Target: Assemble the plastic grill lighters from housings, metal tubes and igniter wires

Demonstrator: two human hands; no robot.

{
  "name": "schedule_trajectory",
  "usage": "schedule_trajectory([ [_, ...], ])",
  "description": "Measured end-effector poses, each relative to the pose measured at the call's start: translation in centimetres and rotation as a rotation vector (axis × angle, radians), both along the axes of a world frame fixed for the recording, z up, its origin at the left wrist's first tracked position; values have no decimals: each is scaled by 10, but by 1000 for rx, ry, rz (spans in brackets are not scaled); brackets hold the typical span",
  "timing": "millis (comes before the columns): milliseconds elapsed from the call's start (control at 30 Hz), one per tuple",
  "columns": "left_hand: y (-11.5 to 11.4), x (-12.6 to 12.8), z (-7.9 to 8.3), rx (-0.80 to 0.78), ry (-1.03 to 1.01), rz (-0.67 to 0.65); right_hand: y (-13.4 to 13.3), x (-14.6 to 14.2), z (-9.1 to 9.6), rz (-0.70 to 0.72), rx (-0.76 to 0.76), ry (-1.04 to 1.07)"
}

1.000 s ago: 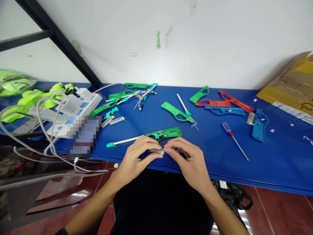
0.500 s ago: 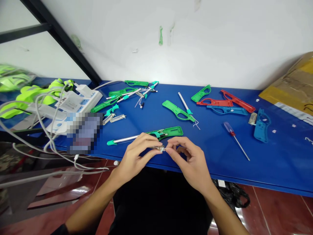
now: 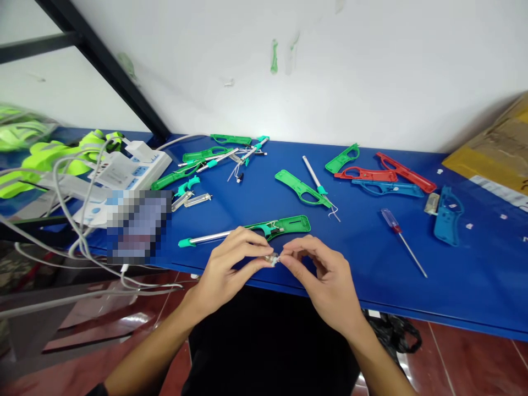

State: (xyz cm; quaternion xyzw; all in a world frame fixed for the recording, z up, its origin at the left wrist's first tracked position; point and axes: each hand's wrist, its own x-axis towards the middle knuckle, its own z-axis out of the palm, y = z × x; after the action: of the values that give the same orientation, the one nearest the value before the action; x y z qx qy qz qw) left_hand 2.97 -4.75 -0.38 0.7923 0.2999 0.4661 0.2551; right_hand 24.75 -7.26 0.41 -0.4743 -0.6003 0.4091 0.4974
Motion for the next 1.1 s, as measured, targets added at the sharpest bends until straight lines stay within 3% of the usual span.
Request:
schedule_trajectory([
  [567,-1,5,-11,-14,-36,9,1,3,-3,102,-24,63],
  [800,0,4,-7,52,6,18,-2,-1,-2,44,18,-53],
  [933,-3,2,-4,95,1,25,-4,0,-2,90,70,-26],
  [1100,-11,4,0,-107,-219,-9,-3,2,-3,274,224,-215],
])
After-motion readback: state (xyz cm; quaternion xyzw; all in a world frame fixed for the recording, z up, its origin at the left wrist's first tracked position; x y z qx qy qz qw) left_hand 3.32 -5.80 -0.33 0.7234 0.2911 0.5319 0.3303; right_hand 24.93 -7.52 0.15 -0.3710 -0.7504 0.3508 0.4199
